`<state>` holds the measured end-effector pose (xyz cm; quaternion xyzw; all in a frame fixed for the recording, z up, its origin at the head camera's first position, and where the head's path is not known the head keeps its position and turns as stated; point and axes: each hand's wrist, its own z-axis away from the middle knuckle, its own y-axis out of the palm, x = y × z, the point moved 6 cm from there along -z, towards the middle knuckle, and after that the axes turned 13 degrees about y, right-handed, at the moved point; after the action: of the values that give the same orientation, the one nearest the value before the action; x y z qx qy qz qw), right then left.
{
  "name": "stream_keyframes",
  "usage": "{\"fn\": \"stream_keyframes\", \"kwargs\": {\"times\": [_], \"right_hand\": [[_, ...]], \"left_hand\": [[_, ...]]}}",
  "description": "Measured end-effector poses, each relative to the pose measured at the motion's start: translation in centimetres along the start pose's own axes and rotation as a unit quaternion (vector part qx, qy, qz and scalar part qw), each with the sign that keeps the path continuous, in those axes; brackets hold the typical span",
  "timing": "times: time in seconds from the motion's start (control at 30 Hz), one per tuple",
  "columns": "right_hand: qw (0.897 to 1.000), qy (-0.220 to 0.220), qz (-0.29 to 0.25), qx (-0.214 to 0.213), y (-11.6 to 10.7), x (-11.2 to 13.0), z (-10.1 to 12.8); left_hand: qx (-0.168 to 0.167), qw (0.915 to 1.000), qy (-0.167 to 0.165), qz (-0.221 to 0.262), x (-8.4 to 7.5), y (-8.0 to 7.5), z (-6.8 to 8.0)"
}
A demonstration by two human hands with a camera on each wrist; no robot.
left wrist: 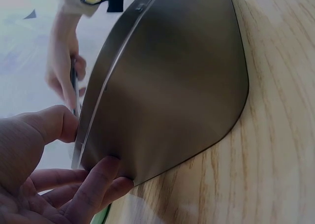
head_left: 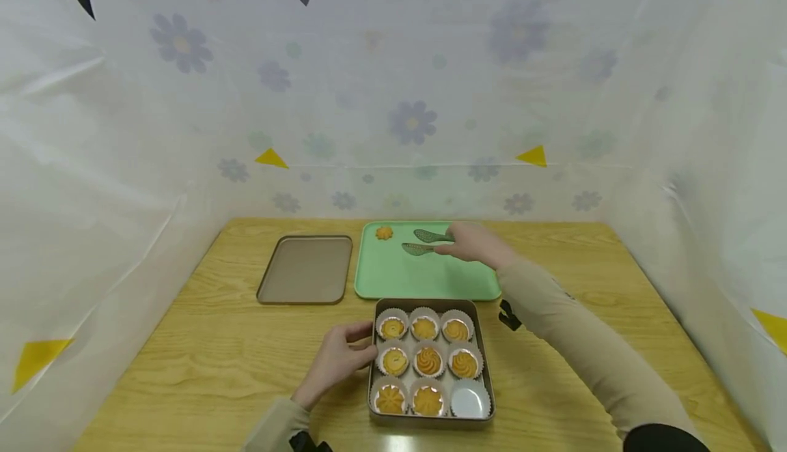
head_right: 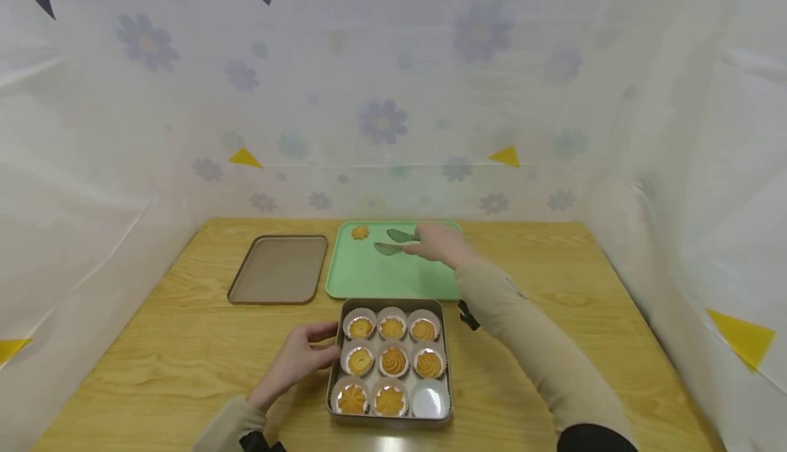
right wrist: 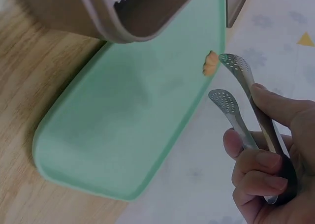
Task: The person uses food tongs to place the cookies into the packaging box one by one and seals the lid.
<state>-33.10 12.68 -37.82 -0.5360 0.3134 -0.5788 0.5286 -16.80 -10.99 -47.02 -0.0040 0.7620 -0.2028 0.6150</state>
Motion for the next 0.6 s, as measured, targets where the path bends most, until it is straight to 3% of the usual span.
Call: {"fn": "stream_keyframes", "kwargs": {"times": [0.13, 0.3, 0.6], "right_hand": [[0.999, 0.022, 0.024, -0.006, 1.1, 1.0, -3.2], [0.998, 0.052, 0.016, 0.012, 2.9, 1.8, -6.3], [0.996, 0.083, 0.009, 0.001, 4.5, 3.1, -8.8]], "left_hand": [[0.0, 1.0, 0.003, -0.004, 0.0, -0.1, 0.0], [0.004, 0.9999, 0.012, -0.006, 0.2, 0.2, 0.0], [0.006, 0.9998, 0.014, 0.009, 0.4, 0.6, 0.0]]}}
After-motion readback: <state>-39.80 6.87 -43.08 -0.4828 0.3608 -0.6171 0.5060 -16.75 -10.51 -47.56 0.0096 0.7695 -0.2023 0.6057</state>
